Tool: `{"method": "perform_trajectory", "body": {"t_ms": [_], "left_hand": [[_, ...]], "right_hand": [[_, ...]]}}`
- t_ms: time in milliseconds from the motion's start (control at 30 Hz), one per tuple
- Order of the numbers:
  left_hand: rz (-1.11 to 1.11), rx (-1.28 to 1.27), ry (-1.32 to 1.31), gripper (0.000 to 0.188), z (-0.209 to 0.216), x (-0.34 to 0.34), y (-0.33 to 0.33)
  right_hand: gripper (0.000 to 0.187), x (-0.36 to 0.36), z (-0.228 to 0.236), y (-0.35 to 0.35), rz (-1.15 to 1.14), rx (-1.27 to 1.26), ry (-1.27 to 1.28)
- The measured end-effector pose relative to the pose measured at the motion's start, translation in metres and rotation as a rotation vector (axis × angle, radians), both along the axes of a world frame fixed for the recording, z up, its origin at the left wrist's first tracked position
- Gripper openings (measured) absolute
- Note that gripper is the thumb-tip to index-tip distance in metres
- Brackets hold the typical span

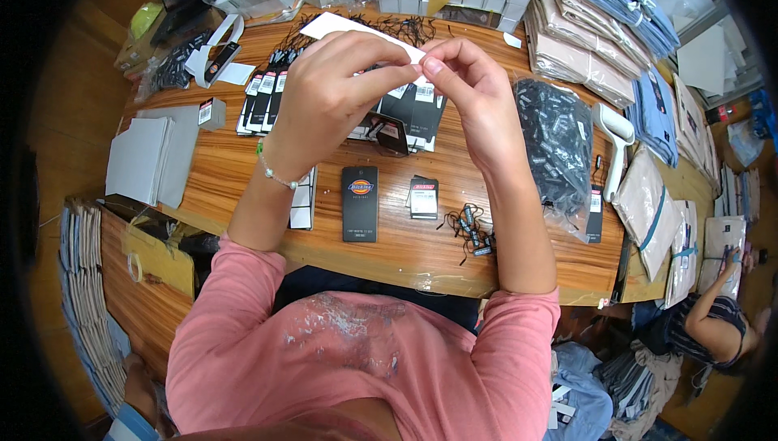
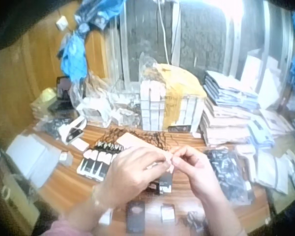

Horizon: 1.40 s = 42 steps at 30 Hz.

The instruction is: The person sorts through garment tags and attaches them to black strings by hand at a wooden desk.

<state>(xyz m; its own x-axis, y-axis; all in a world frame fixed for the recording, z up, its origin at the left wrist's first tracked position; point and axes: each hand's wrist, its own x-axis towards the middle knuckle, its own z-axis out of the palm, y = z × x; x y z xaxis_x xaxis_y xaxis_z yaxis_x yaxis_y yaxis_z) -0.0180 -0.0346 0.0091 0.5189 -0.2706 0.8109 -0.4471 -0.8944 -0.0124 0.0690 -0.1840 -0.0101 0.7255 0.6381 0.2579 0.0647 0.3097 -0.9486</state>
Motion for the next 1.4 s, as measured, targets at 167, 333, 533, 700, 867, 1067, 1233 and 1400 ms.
{"method": "perform_trajectory", "body": {"t_ms": [167, 333, 533, 700, 867, 1067, 1233, 1400], "left_hand": [[-0.029, 0.05, -0.04, 0.017, -0.002, 0.003, 0.003], [-0.063, 0.044, -0.034, 0.016, -0.001, 0.002, 0.005], [-0.106, -0.005, -0.062, 0.017, 0.0, 0.003, 0.006], [-0.14, -0.053, -0.056, 0.017, -0.001, 0.007, 0.005], [-0.155, -0.01, 0.072, 0.017, -0.004, 0.008, 0.009], [-0.297, -0.483, 0.405, 0.011, -0.021, 0.017, 0.009], [-0.465, -0.76, 0.574, 0.011, -0.023, 0.019, 0.01], [-0.591, -0.867, 0.668, 0.009, -0.027, 0.022, 0.005]], "right_hand": [[0.014, 0.003, 0.002, -0.004, 0.001, -0.121, -0.101], [0.013, 0.005, 0.009, -0.009, 0.032, -0.129, -0.11], [0.011, 0.0, 0.012, -0.007, -0.098, -0.052, -0.237], [0.012, -0.002, 0.008, -0.006, -0.253, -0.051, -0.448], [0.012, -0.002, 0.01, -0.007, -0.306, 0.066, -0.42], [0.011, 0.003, 0.026, -0.024, -0.199, 0.35, -0.212], [0.013, 0.009, 0.026, -0.033, -0.105, 0.471, -0.111], [0.019, 0.007, 0.029, -0.035, 0.007, 0.521, 0.024]]}}
